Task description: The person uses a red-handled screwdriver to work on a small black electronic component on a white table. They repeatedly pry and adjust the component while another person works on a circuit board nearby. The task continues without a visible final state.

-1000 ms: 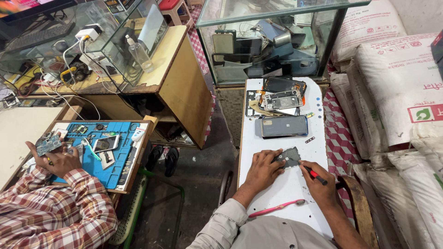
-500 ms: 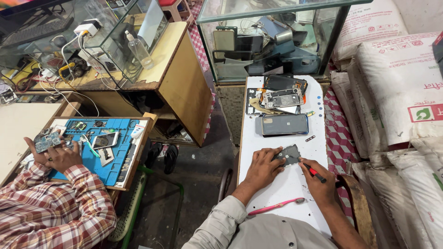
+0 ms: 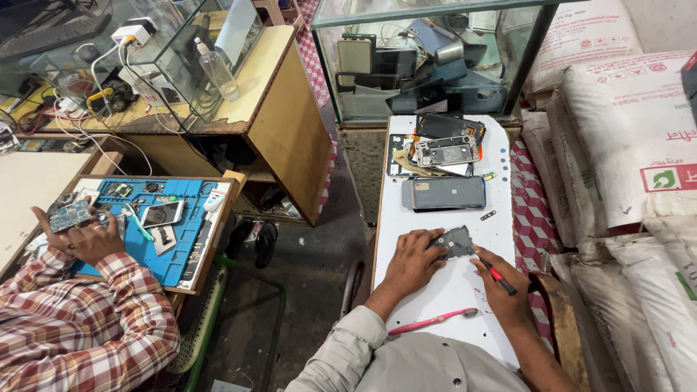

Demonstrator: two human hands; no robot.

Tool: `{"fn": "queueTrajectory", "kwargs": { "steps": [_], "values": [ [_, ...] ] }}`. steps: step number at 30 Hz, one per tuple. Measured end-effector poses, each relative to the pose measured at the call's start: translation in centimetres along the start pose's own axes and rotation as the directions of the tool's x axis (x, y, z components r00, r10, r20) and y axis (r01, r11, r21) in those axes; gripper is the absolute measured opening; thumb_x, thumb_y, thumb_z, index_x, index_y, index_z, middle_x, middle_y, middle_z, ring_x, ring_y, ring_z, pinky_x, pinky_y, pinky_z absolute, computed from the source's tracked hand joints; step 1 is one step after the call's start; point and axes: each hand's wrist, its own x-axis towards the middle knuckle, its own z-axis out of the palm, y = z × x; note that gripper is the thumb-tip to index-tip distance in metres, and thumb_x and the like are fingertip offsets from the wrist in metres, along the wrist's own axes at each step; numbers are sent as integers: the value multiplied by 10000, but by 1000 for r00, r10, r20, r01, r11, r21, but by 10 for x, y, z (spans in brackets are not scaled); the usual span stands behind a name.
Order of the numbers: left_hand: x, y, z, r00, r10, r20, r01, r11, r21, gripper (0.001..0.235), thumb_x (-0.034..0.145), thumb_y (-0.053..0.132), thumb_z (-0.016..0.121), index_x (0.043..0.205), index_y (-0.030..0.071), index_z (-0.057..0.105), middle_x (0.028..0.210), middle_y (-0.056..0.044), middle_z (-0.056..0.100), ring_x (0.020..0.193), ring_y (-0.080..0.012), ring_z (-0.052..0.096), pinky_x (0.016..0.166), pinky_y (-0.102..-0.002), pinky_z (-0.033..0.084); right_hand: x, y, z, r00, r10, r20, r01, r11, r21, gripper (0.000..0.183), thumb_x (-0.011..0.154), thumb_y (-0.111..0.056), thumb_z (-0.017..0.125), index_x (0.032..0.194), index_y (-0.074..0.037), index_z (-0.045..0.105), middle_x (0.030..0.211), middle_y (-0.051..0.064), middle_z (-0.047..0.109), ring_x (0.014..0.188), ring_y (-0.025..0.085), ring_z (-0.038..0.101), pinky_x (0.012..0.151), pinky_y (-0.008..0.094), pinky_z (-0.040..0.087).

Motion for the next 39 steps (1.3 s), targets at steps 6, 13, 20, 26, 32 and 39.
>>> {"fn": "queueTrajectory", "kwargs": {
  "steps": [6, 13, 20, 26, 32, 39],
  "values": [
    [-2, 0, -3, 999, 18, -32, -20, 998, -58, 295, 889, 248, 774, 1157, 135, 722, 1508, -15, 543, 1414, -247, 446, 1180, -431, 314, -3, 12, 1, 999, 45, -12, -42, 984, 172, 228, 953, -112, 713, 1138, 21, 721, 1003, 116, 780, 844, 137, 761, 707, 262, 641],
    [-1, 6, -11, 1000, -14, -25, 14, 999, -34, 578, 786, 70, 658, 1358, 87, 575, 1506, -83, 505, 1442, -279, 402, 1187, -516, 197, -5, 17, -1, 997, 67, -30, -65, 996, 63, 192, 1000, -131, 678, 1113, 21, 714, 921, 98, 773, 775, 122, 743, 670, 267, 586],
    [-2, 7, -4, 999, -2, -45, 6, 996, 89, 542, 748, -19, 612, 1274, 105, 644, 1519, -65, 529, 1461, -251, 416, 1208, -535, 169, -4, 21, -3, 987, 158, -42, -135, 934, 332, 169, 1040, -107, 616, 1153, 7, 669, 1069, 86, 767, 835, 84, 695, 741, 248, 561],
    [-3, 1, 4, 996, 40, -79, -34, 997, 72, 375, 828, 85, 704, 1202, 114, 684, 1506, -99, 526, 1433, -260, 448, 1156, -515, 285, -1, 6, -7, 997, 79, -26, -69, 963, 260, 239, 965, -52, 679, 1194, 15, 668, 1141, 103, 754, 930, 120, 697, 846, 269, 564],
    [0, -6, 13, 990, 68, -126, -64, 997, 39, 410, 806, 216, 813, 1181, 114, 680, 1496, -116, 522, 1415, -288, 470, 1118, -515, 331, 5, 4, -13, 994, -101, 30, 99, 993, 67, 228, 883, 34, 718, 1109, 3, 707, 1074, 151, 733, 985, 238, 728, 871, 319, 578],
    [2, 2, 1, 996, 47, -79, -45, 998, 35, 267, 849, 230, 831, 1028, 86, 693, 1501, -108, 549, 1429, -281, 472, 1159, -508, 311, 5, 4, -14, 993, -69, 101, 54, 988, 144, 168, 893, 43, 729, 1049, -10, 696, 1055, 116, 729, 984, 219, 731, 874, 315, 580]
  ]
}}
